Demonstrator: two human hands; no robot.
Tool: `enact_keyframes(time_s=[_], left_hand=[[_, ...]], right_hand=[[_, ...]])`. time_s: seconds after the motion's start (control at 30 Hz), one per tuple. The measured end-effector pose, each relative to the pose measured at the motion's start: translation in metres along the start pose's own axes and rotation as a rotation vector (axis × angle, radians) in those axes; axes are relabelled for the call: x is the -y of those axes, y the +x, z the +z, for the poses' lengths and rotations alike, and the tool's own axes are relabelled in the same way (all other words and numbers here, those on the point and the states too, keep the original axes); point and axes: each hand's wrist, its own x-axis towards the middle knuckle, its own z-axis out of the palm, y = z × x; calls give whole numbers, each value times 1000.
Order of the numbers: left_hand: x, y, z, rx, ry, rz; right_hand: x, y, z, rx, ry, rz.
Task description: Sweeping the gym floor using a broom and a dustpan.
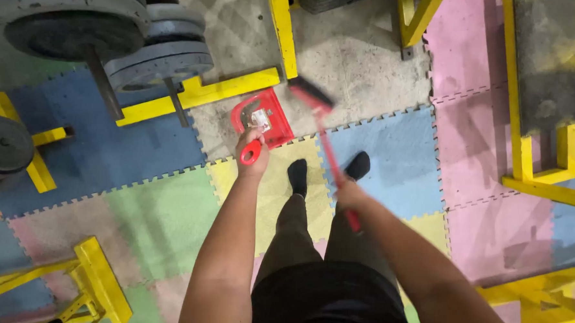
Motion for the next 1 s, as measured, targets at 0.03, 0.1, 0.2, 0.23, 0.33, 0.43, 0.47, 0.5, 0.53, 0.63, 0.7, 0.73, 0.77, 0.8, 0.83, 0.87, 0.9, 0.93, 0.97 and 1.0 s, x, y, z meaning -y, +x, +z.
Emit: enact_keyframes(time_s=[0.03,0.1,0.2,0.23,0.33,0.43,0.47,0.5,0.53,0.63,0.7,0.73,0.77,0.8,0.83,0.87,0.9,0.93,0.97,1.0], left_hand=[[-6,-3,-5,9,0,-6],[-17,-2,-16,23,-21,-133],[-12,-5,-35,24,-130,-167],[-4,-14,-41,21,-132,-159],[16,-25,-47,-5,-94,-157],[17,-30,-45,10,-382,-357],[7,-29,-42,6,-332,-425],[-3,-30,-39,-5,-280,-494],[-8,-30,-29,-13,-282,-493],[-26,-26,11,28,-429,-520],[-39,-29,49,38,-502,-553],[-48,-26,66,47,-506,-561],[-57,-23,87,45,-487,-467],[-66,-19,107,42,-469,-373],[-75,-14,124,49,-474,-384],[-83,-9,141,67,-461,-451],[-90,-4,158,86,-445,-515],[-102,-3,170,96,-450,-525],[-111,7,182,92,-488,-466],[-120,17,193,87,-525,-406]], right_hand=[[11,-27,-2,5,4,9],[38,-76,-10,169,104,62],[72,-137,-67,261,46,36],[55,-142,-72,255,47,31],[20,-156,-100,266,123,13],[9,-173,-144,219,176,36],[1,-175,-160,180,191,66],[-6,-175,-177,143,201,93],[-20,-171,-197,143,194,89],[-69,-155,-259,76,218,108],[-116,-142,-301,49,305,153],[-131,-141,-321,47,307,164],[-144,-138,-344,59,356,206],[-158,-135,-366,70,404,248],[-171,-136,-382,70,404,262],[-183,-136,-399,21,374,304],[-197,-137,-412,-28,347,345],[-212,-140,-421,-28,349,359],[-221,-134,-435,-50,465,353],[-228,-129,-448,-71,583,346]])
